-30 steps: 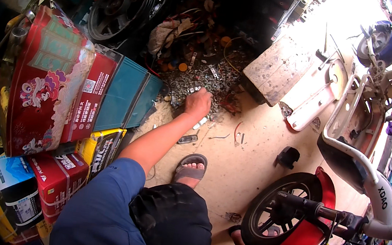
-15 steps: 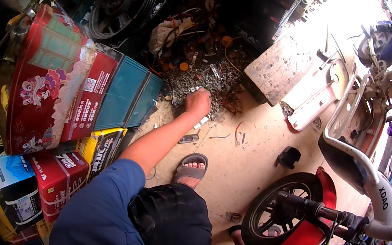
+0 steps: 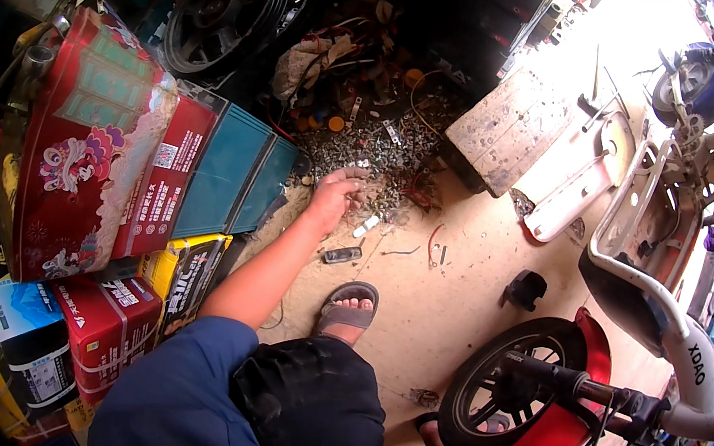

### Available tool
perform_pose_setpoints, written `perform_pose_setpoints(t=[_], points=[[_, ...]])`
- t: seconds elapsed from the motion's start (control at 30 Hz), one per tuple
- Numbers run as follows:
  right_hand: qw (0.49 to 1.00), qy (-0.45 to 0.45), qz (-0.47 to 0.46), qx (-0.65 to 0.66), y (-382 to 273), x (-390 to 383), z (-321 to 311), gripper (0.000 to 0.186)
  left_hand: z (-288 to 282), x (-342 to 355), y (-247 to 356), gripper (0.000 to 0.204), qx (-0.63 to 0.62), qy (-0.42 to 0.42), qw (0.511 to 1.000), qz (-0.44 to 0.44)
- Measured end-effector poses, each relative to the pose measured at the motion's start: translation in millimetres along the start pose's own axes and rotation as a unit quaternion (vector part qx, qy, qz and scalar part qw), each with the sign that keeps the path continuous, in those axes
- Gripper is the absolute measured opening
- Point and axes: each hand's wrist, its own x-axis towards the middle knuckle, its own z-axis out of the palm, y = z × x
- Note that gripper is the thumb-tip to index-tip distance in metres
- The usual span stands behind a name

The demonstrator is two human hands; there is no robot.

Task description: The person reaches into the central chassis of an electric scooter to manipulate internal components by hand and then sorts through small hardware in a container and on the floor.

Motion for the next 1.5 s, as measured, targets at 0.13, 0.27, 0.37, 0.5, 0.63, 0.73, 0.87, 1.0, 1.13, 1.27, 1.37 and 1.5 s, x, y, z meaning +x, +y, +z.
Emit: perform_pose_setpoints(t=[0.13, 0.27, 0.37, 0.5, 0.63, 0.73, 0.87, 1.0, 1.13, 1.27, 1.37, 1.5], points=[[1.0, 0.009, -0.004, -0.002, -1.0, 1.1, 1.4, 0.006, -37.6, 9.6, -0.6, 0.025, -0.164, -0.017, 0.986, -0.038], [1.0, 0.001, 0.002, 0.007, 3.9, -1.7, 1.4, 0.007, -30.8, 10.1, 7.2, 0.029, -0.034, 0.041, 0.999, 0.003], [1.0, 0.024, -0.011, 0.017, 0.4, 0.8, 3.4, 0.007, -13.3, 13.8, 8.6, 0.031, 0.144, 0.085, 0.985, 0.046], [1.0, 0.0, -0.008, 0.025, 2.8, 0.9, 1.5, 0.007, -16.8, 33.6, -1.1, 0.031, 0.217, 0.104, 0.968, 0.066], [1.0, 0.006, -0.016, 0.018, 3.7, 1.7, 3.7, 0.007, -26.5, 53.2, -13.3, 0.025, 0.277, 0.103, 0.947, 0.124], [1.0, 0.001, -0.003, 0.011, 4.1, -1.6, 1.6, 0.007, 8.7, 42.3, -3.9, 0.02, 0.524, 0.081, 0.832, 0.162], [0.999, 0.016, -0.016, 0.027, 2.7, 1.2, 3.2, 0.008, 19.7, 44.0, -3.8, 0.023, 0.683, 0.089, 0.7, 0.189], [1.0, 0.004, -0.016, 0.02, 3.6, 0.7, 2.2, 0.007, 18.4, 44.7, -8.0, 0.018, 0.702, 0.074, 0.675, 0.212], [1.0, 0.007, -0.005, 0.021, 0.0, 1.0, 3.1, 0.006, 17.9, 48.6, -13.6, 0.016, 0.736, 0.063, 0.647, 0.188], [1.0, -0.01, -0.007, 0.004, 0.7, 1.5, -0.1, 0.006, 21.7, 48.9, -8.4, 0.016, 0.72, 0.063, 0.673, 0.156], [1.0, -0.001, -0.007, 0.01, -0.3, 2.3, 0.7, 0.005, 24.0, 44.5, -2.7, 0.017, 0.692, 0.068, 0.705, 0.139], [1.0, 0.003, -0.015, -0.001, 1.1, 2.8, 0.0, 0.006, 37.4, 42.4, 4.2, 0.024, 0.665, 0.077, 0.718, 0.191]])
